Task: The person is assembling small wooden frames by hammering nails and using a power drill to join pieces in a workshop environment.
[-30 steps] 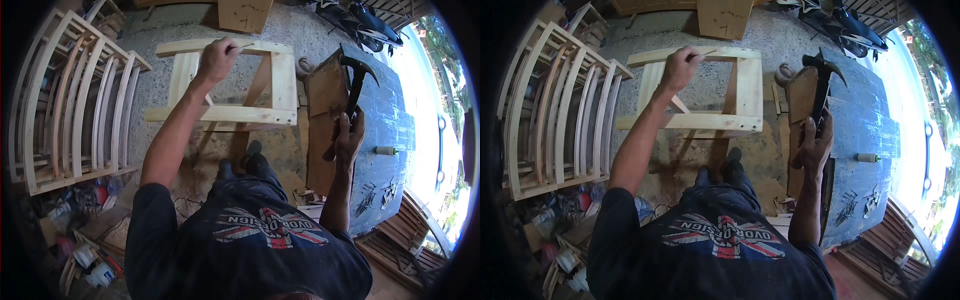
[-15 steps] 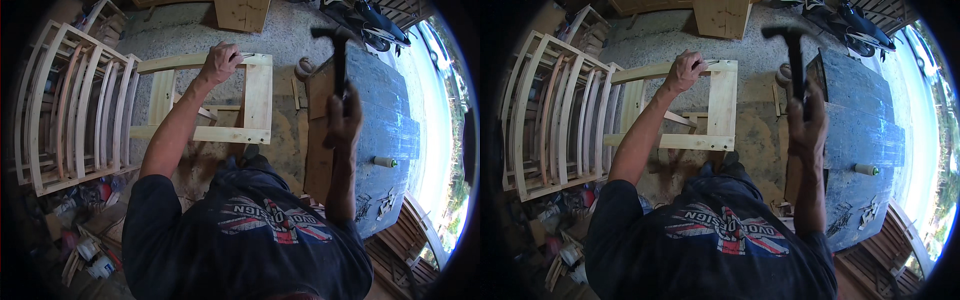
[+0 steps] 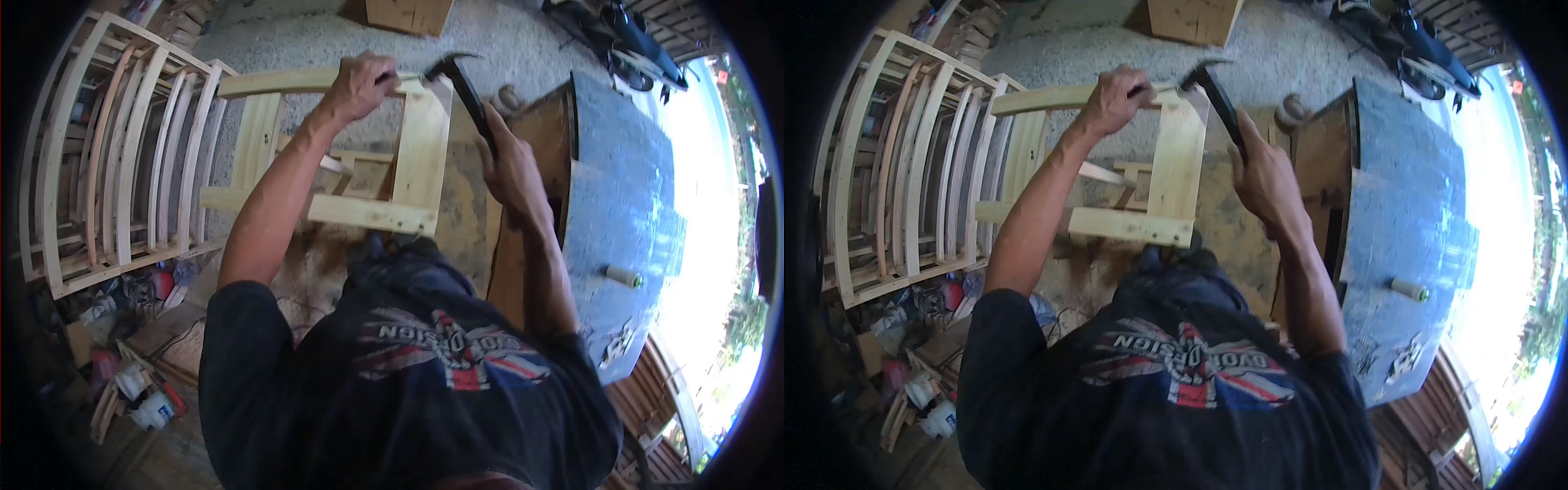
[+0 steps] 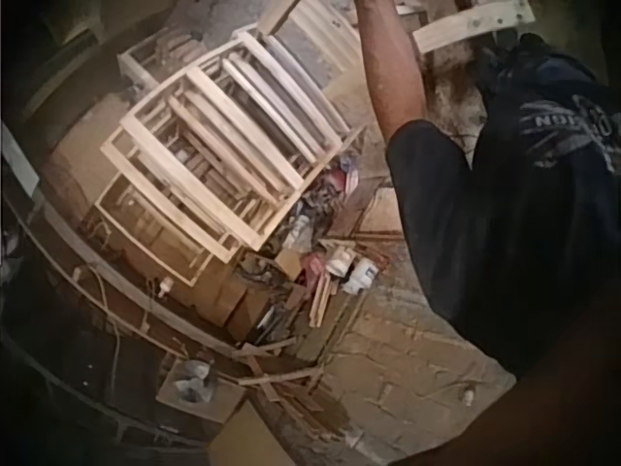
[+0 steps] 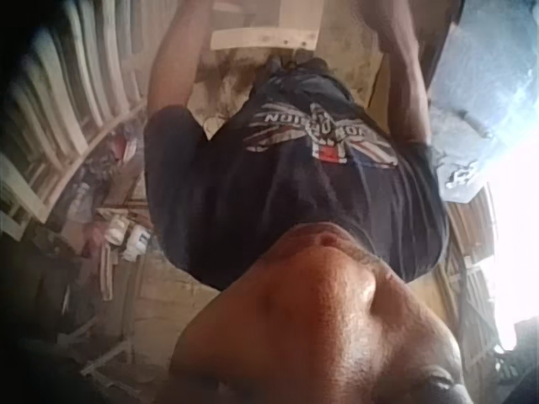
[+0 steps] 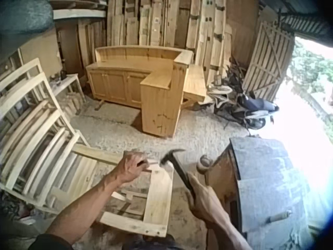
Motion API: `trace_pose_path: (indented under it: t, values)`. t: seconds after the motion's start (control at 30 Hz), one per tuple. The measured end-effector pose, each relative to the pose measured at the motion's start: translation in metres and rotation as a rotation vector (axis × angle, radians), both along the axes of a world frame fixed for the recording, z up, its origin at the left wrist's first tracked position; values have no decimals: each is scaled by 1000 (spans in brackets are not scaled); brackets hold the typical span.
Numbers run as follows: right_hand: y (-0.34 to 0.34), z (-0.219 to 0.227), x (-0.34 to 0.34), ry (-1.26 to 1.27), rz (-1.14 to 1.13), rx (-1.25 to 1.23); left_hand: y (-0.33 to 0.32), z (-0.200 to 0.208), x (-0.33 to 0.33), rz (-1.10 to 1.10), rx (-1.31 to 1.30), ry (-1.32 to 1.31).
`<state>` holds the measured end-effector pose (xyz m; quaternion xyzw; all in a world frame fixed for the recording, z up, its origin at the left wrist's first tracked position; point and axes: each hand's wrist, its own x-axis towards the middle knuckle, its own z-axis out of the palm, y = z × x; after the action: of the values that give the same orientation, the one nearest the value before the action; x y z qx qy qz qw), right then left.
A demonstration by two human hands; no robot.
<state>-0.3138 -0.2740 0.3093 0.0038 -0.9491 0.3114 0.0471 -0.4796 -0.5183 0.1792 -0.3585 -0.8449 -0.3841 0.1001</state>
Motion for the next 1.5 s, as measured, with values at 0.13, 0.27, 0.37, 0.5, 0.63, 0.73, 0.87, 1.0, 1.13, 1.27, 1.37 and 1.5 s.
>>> trace_pose_path:
  t: [0.13, 0.27, 0.37, 0.5, 0.63, 0.73, 0.87, 1.0, 1.13, 1.27, 1.37, 1.5]
  values:
    - [49, -13, 23, 161, -113, -220, 0, 4, 2, -6, 30, 30]
    - [56, 15, 29, 375, -253, -490, 10, 11, 20, 76, 80, 140]
    - [48, 15, 32, 390, -288, -537, 22, 12, 34, 159, 43, 551]
    - [57, -11, 45, 310, -286, -499, 31, 6, 31, 80, 43, 293]
    - [73, 3, 49, 396, -243, -445, 32, -2, 24, 37, 7, 227]
    - [64, 56, 43, 661, -180, -607, 31, -3, 23, 13, -3, 184]
    - [55, 130, 37, 924, 139, -598, 30, 1, 19, -21, -8, 104]
    - [23, 61, 27, 639, -153, 76, 30, -2, 19, -10, 2, 89]
    - [21, -24, 32, -9, -10, 50, 28, -3, 27, -25, 7, 58]
    - [52, -19, 42, 117, -319, -476, 30, 24, 30, 80, -89, -62]
    - [61, -22, 50, 121, -339, -716, 51, 40, 64, 179, 171, -121]
    - [60, -81, 82, -92, -389, -814, 103, 27, 148, -254, 3, -8]
